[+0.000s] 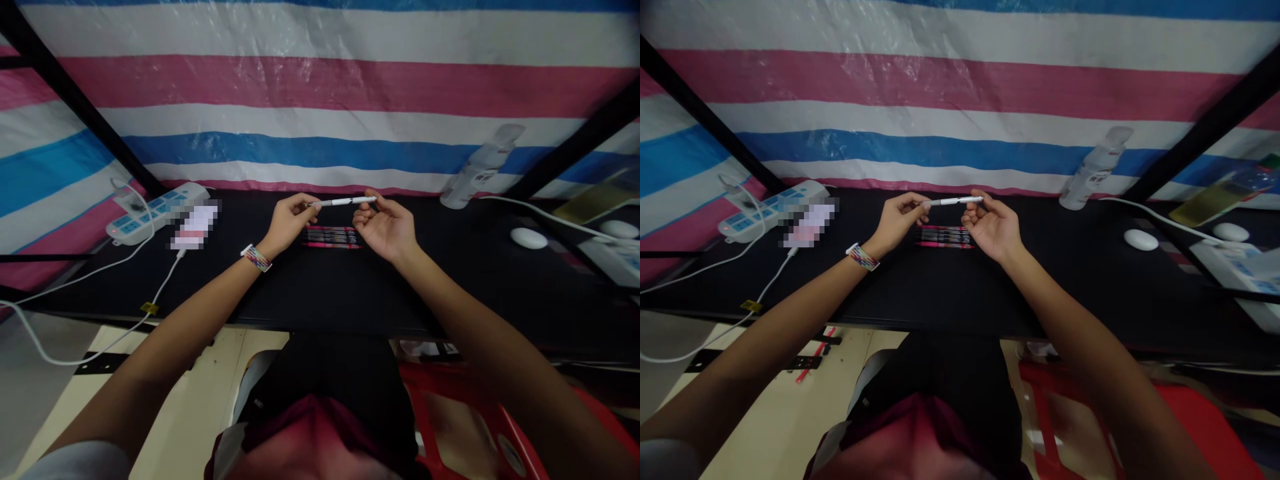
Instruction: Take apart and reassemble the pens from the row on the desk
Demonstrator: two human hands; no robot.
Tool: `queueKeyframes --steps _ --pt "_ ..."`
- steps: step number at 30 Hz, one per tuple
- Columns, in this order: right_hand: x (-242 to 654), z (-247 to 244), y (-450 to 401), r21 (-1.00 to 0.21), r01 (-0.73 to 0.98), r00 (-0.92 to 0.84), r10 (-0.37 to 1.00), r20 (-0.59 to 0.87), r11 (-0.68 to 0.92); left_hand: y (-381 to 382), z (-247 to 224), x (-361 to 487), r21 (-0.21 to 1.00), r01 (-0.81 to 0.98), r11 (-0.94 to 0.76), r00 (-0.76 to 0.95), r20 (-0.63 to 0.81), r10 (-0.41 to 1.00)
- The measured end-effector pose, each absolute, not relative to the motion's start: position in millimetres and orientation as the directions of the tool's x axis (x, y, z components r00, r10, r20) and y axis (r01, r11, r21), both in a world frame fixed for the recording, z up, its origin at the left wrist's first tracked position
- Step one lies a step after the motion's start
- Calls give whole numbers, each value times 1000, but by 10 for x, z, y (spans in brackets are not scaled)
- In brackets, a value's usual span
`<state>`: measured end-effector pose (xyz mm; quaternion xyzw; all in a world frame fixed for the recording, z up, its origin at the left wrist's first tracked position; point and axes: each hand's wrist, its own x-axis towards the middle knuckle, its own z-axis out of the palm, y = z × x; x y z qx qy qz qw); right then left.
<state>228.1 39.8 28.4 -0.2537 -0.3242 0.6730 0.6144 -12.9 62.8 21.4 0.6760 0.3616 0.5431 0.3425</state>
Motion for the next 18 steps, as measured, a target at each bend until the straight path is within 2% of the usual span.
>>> queueKeyframes --steps 5,9,13,18 --pt "2266 315 383 -847 -530 -78 993 85 31 627 233 -135 871 126 -474 136 459 878" --pt "2255 270 424 -935 -232 64 963 261 269 643 225 -139 879 147 -453 132 436 890" --pt "2294 166 481 -911 72 100 906 412 406 667 180 -168 826 275 -491 198 452 870" --pt "2348 38 524 -784 416 -71 876 477 461 718 106 -233 638 545 -544 248 497 831"
